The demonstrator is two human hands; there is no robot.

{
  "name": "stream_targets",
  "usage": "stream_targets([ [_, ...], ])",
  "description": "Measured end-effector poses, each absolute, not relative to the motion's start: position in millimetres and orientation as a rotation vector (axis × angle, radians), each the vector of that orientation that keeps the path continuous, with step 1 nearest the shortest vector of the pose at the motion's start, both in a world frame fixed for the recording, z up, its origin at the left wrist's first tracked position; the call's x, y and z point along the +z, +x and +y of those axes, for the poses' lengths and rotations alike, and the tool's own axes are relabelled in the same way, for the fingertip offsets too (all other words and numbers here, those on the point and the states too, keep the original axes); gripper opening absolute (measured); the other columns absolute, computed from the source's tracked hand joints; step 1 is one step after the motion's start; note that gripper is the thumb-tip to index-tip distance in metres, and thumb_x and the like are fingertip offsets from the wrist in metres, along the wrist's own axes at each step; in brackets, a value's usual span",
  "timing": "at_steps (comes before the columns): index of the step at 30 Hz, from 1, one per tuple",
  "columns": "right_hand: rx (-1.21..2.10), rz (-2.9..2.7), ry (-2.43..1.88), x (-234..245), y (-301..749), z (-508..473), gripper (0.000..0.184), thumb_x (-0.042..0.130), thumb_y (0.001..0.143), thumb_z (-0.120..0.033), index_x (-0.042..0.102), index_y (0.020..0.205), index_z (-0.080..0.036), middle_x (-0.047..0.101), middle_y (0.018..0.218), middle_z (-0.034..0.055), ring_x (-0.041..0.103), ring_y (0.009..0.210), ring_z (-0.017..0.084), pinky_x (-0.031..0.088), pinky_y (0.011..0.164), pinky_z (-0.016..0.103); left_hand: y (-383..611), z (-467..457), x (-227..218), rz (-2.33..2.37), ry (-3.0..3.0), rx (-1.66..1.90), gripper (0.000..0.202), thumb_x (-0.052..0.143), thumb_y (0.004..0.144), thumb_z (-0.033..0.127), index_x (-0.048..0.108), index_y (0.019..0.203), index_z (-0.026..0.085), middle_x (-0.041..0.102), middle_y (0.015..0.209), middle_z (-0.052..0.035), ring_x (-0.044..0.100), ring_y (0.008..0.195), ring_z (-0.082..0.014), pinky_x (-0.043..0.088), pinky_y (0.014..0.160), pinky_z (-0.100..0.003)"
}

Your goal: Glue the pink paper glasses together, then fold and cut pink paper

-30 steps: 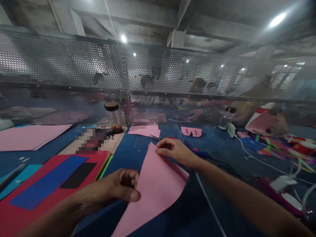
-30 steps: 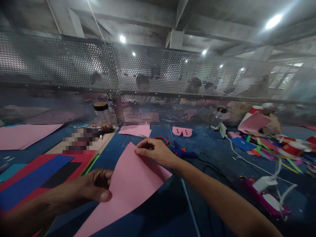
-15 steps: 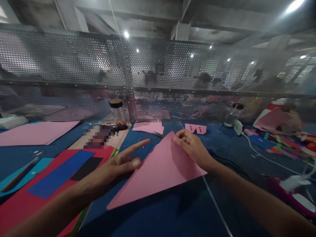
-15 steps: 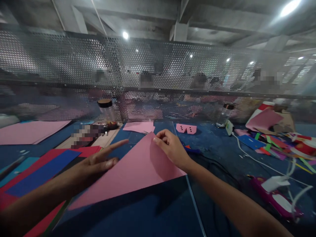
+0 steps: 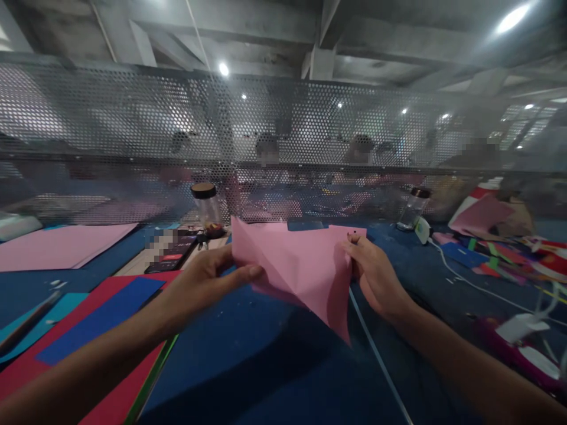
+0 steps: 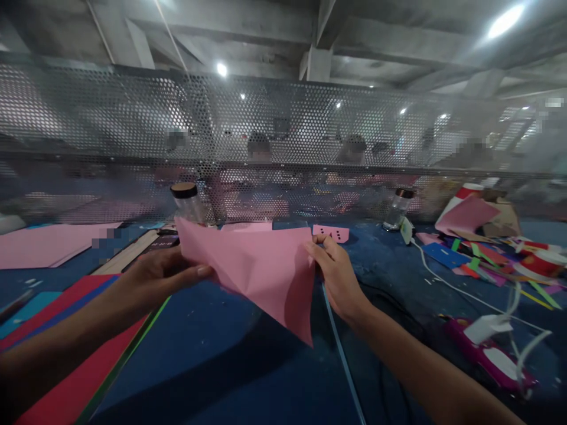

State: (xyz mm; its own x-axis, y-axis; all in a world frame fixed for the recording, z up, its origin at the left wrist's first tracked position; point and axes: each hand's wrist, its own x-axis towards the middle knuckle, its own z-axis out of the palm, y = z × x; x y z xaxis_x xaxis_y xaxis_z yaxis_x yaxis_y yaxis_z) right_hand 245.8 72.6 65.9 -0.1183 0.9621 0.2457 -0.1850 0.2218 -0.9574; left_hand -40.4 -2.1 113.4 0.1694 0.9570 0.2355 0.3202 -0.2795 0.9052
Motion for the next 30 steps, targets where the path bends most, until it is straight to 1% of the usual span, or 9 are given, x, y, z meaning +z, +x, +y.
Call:
stream_targets([
  [2,1.271,-1.232,-0.808,67.9,249.8,70.1,0.024,0.074,0.084,-0.040,0.060,0.088,-0.021,0.054,0.077,-0.0036,0.047,0.066,0.013,0.039,0.061,0.024,-39.9,-0.5,121.8,1.234,1.623,1.096,0.030,0.076,0.083,0.048,0.075,0.096,0.020,0.078,0.094,-0.0063,0.072,0.089,-0.0261,0.060,0.078,-0.036],
  [4,1.339,-1.192,-0.779,68.5,253.2,68.5,0.024,0.076,0.082,-0.037,0.061,0.090,-0.020,0.057,0.080,-0.0027,0.050,0.068,0.013,0.042,0.063,0.023,-38.4,1.1,126.4,1.205,1.498,1.097,0.037,0.080,0.080,0.046,0.072,0.104,0.019,0.078,0.093,-0.0065,0.073,0.082,-0.0256,0.061,0.070,-0.033],
  [8,1.449,-1.216,-0.804,64.0,257.7,69.8,0.022,0.077,0.081,-0.035,0.065,0.093,-0.020,0.059,0.080,-0.0024,0.052,0.068,0.013,0.042,0.062,0.023,-34.4,4.3,124.1,1.105,1.320,1.100,0.064,0.084,0.076,0.039,0.059,0.132,0.023,0.078,0.100,-0.0079,0.076,0.080,-0.0274,0.062,0.066,-0.034],
  [13,1.545,-1.328,-0.928,56.9,259.0,75.3,0.032,0.078,0.081,-0.040,0.070,0.105,-0.020,0.067,0.094,0.0019,0.058,0.079,0.015,0.045,0.068,0.025,-36.7,5.5,118.1,1.145,1.257,1.062,0.079,0.084,0.074,0.030,0.048,0.145,0.026,0.080,0.096,-0.0068,0.075,0.066,-0.0236,0.060,0.058,-0.029],
  [17,1.511,-1.508,-0.999,54.3,260.2,76.9,0.034,0.078,0.081,-0.042,0.070,0.105,-0.019,0.071,0.097,0.0035,0.062,0.086,0.018,0.046,0.075,0.028,-44.1,8.2,111.0,1.177,1.245,1.000,0.084,0.083,0.074,0.034,0.044,0.147,0.028,0.079,0.104,-0.0090,0.077,0.075,-0.0278,0.061,0.060,-0.031],
  [22,1.476,-1.709,-1.066,47.5,259.6,80.7,0.035,0.072,0.085,-0.046,0.071,0.106,-0.017,0.072,0.101,0.0052,0.064,0.092,0.021,0.047,0.079,0.030,-51.2,16.8,82.1,1.233,1.227,0.906,0.083,0.083,0.073,0.040,0.046,0.145,0.024,0.077,0.111,-0.0099,0.076,0.088,-0.0292,0.061,0.074,-0.036],
  [26,1.418,-1.840,-1.157,35.8,255.6,88.8,0.036,0.069,0.086,-0.047,0.070,0.104,-0.016,0.071,0.085,0.0024,0.064,0.076,0.017,0.048,0.068,0.027,-56.0,26.5,50.9,1.302,1.338,0.805,0.080,0.071,0.084,0.046,0.034,0.151,0.021,0.075,0.101,-0.0078,0.075,0.088,-0.0282,0.058,0.072,-0.036],
  [28,1.395,-1.878,-1.198,28.9,254.6,92.4,0.033,0.071,0.083,-0.045,0.069,0.099,-0.016,0.064,0.068,-0.0022,0.058,0.060,0.014,0.044,0.056,0.024,-58.2,30.4,38.4,1.498,1.567,0.755,0.077,0.065,0.087,0.048,0.034,0.151,0.017,0.074,0.091,-0.0058,0.073,0.078,-0.0265,0.054,0.064,-0.034],
  [30,1.386,-1.909,-1.227,22.2,254.8,94.0,0.030,0.073,0.081,-0.043,0.069,0.093,-0.016,0.056,0.058,-0.0056,0.050,0.051,0.012,0.040,0.048,0.022,-59.1,31.9,29.6,1.626,1.735,0.724,0.074,0.061,0.089,0.046,0.034,0.151,0.016,0.071,0.087,-0.0041,0.071,0.078,-0.0260,0.052,0.067,-0.035],
])
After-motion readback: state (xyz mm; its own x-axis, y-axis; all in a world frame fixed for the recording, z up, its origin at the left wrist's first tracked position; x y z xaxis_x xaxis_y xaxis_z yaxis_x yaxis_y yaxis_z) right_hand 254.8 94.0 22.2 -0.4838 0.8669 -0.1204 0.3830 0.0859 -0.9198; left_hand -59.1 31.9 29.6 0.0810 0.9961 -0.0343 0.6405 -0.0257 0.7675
